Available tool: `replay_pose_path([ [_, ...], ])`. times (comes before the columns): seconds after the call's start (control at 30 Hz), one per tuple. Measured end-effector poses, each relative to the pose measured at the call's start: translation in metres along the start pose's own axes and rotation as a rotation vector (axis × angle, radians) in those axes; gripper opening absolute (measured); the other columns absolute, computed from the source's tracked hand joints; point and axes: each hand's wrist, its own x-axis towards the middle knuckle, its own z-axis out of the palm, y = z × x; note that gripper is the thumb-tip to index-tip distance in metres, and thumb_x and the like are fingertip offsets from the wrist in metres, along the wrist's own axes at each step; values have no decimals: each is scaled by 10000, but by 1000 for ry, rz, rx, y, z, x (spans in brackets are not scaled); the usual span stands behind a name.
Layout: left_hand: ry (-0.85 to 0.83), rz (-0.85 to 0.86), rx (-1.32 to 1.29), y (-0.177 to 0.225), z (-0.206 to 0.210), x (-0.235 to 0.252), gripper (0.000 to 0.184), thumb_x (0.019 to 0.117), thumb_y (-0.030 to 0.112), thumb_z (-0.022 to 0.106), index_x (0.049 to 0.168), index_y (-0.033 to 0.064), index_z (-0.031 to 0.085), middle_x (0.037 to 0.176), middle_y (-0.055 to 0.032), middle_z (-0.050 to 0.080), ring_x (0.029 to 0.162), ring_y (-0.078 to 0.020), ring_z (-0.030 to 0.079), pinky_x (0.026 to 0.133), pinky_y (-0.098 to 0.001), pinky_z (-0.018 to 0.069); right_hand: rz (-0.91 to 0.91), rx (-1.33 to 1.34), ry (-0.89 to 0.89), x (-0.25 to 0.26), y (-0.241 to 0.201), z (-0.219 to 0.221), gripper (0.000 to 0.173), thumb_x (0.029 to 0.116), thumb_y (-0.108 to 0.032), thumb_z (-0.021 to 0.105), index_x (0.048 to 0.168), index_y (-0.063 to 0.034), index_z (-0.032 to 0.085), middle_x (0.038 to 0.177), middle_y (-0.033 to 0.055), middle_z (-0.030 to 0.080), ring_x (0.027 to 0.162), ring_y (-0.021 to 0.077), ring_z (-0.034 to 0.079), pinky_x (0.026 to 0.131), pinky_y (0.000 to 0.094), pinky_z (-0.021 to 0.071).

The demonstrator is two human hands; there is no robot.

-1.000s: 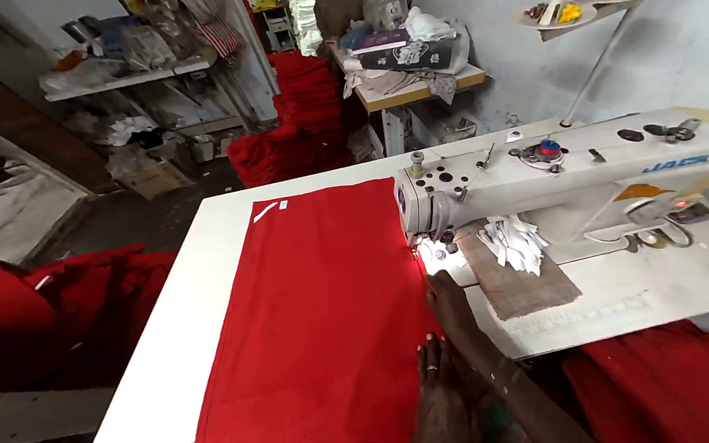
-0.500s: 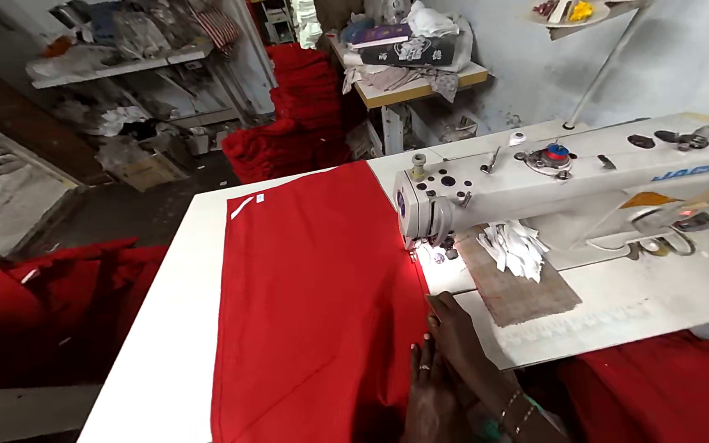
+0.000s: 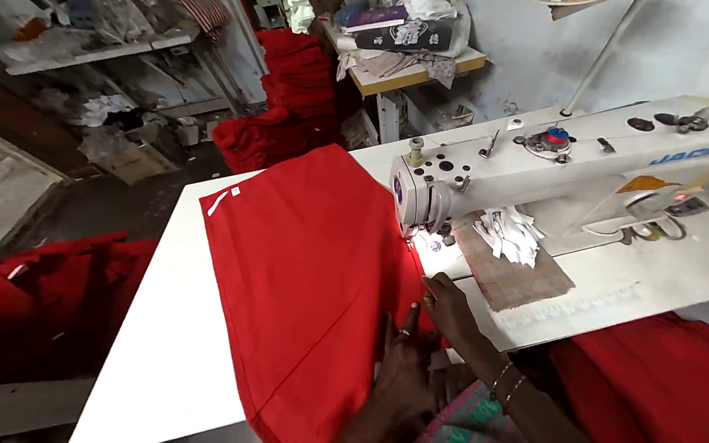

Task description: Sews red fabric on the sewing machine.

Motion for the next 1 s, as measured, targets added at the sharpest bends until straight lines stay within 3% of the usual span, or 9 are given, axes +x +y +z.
replay_pose_path([
  [0.07,-111,16,-64,-8,-14,10,365,884,191,504,983,-51,757,1277,-167,707,1459,-473,386,1157,-763,29,8,3,-25,1,2,-1,228,872,78,636,1073,133,730,904,257,674,745,354,689,714,432,590],
  [0.17,-77,29,-252,-28,-25,23,294,930,84,517,934,-85,757,1218,-213,721,1423,-418,464,1214,-673,20,34,12,-60,-1,0,-4,200,878,77,624,1039,145,720,927,272,681,785,372,700,751,450,592],
  [0.23,79,-42,-389,-39,-25,31,239,939,77,581,916,-76,763,1125,-197,750,1324,-346,583,1241,-570,189,41,15,-92,-6,-3,-8,169,881,78,618,1010,151,700,941,279,683,810,383,707,774,453,594],
  [0.33,87,-27,-280,-45,-23,41,206,930,52,666,1075,-62,758,1199,-203,723,1283,-358,608,1188,-549,333,25,14,-123,-17,-6,-14,152,877,72,632,991,154,690,937,282,684,814,383,706,782,443,589],
  [0.47,197,185,75,-38,-3,47,163,912,-26,607,926,-30,769,999,-159,756,1018,-348,716,931,-454,564,-85,65,-77,-28,4,-15,121,852,77,636,935,133,705,888,260,678,748,360,705,716,433,604],
  [0.6,99,9,-208,-39,-15,52,162,942,-6,596,951,-78,741,1057,-218,724,1074,-358,670,993,-477,503,-177,195,-100,-27,26,-15,210,908,-3,669,1086,83,738,1119,254,702,980,357,714,878,429,592],
  [0.77,-17,-2,-216,-57,-27,67,224,938,121,693,1065,-59,738,1198,-197,701,1196,-324,625,1067,-451,463,-408,54,93,-5,40,4,156,826,101,633,884,51,769,909,166,747,854,323,734,775,405,609],
  [0.87,-1,88,-167,-72,-35,85,248,847,150,803,1016,-28,770,1186,-176,706,1233,-339,591,1084,-469,442,-320,91,80,13,35,4,123,813,124,662,864,67,758,875,187,725,841,337,723,757,441,601],
  [1.0,121,218,-93,-82,-28,97,63,860,20,726,868,-2,785,1033,-136,741,1090,-321,651,990,-464,495,-97,187,11,29,33,-2,72,836,96,711,870,60,763,824,185,677,797,321,675,742,452,565],
])
